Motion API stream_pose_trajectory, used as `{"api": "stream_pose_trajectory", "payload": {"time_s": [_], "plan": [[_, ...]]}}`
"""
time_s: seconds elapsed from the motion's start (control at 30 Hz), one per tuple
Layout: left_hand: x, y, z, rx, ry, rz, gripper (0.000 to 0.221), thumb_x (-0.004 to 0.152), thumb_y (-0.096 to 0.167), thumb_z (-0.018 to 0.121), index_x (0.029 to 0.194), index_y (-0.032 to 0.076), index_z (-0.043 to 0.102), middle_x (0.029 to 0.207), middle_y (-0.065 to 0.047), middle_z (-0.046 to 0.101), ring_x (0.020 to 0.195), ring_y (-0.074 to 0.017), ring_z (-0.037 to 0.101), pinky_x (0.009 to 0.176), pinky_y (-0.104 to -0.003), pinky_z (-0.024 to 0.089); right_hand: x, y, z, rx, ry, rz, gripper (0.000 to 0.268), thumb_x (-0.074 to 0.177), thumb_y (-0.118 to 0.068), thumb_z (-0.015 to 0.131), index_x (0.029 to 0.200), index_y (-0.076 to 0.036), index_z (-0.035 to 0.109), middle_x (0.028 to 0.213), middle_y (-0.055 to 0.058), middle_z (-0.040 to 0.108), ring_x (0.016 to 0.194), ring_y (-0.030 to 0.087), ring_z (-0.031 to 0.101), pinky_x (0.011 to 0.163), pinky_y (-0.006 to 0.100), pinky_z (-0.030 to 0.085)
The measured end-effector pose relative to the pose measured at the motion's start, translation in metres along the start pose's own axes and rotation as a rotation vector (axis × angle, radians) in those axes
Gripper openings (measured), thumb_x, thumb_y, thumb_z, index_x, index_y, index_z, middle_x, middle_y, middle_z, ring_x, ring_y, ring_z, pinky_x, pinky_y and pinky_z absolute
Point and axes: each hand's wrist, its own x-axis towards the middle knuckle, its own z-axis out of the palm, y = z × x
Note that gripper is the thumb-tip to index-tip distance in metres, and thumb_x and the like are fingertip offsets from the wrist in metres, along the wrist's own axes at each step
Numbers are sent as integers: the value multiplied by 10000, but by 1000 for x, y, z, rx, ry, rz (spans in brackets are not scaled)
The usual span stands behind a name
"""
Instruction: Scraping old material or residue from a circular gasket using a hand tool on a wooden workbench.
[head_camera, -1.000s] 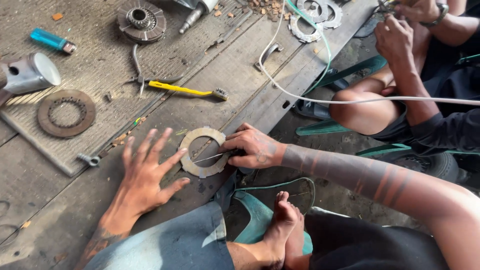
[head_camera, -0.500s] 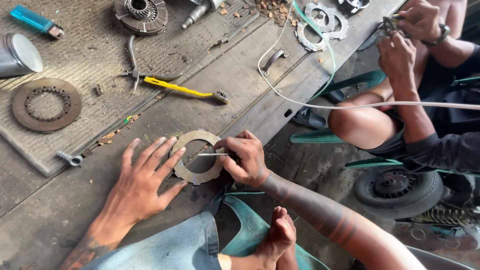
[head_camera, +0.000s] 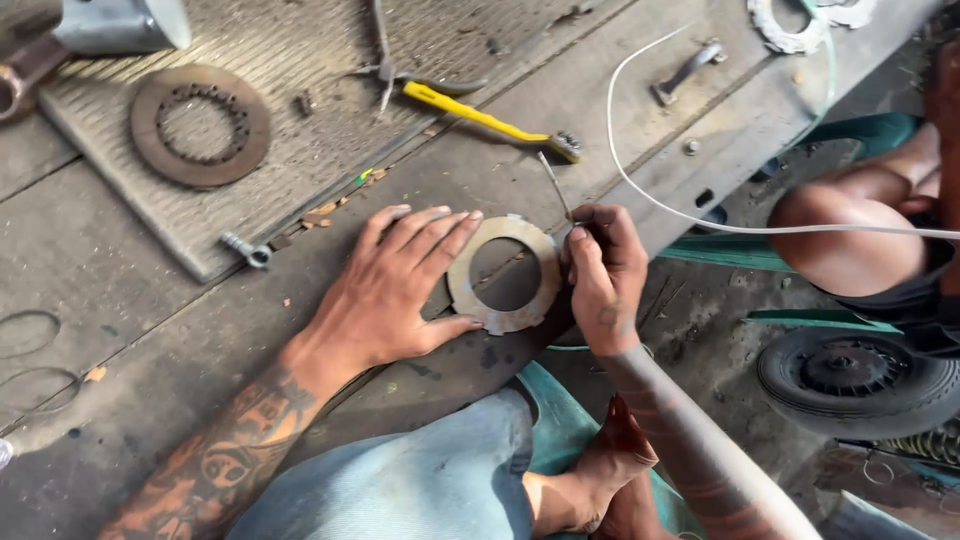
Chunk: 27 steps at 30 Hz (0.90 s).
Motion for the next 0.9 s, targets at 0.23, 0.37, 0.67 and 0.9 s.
{"api": "stream_pose_trajectory", "payload": {"time_s": [0.23, 0.37, 0.67, 0.9], "plan": [[-2, 0, -3, -38, 16, -24, 924, 875, 675, 668, 1542, 78, 439, 1512, -78, 549, 1408, -247, 485, 1203, -462, 303, -27, -9, -9, -232, 30, -58, 224, 969, -44, 702, 1192, -32, 723, 1054, 40, 711, 911, 91, 612, 849, 215, 494], [-1, 0, -4, -39, 6, -8, 869, 884, 677, 666, 1498, 90, 485, 1476, -68, 573, 1396, -259, 493, 1200, -482, 308, -53, -25, -9, -406, -97, -79, 271, 946, -51, 722, 1216, -32, 712, 985, 74, 687, 870, 141, 624, 805, 266, 484], [-2, 5, -4, -58, -23, -3, 706, 904, 585, 688, 1487, 222, 528, 1501, -104, 554, 1405, -285, 490, 1212, -539, 291, -62, -28, -10, -687, -211, -163, 265, 998, -124, 668, 1258, -99, 715, 848, 17, 627, 847, 210, 569, 821, 301, 520], [-6, 19, 2, -2, -67, -25, 630, 950, 489, 601, 1544, 320, 477, 1573, -198, 463, 1461, -343, 428, 1222, -615, 230, -57, -26, -3, -740, -262, -228, 277, 1025, -108, 618, 1293, -116, 689, 862, -16, 675, 749, 187, 543, 866, 312, 459]]}}
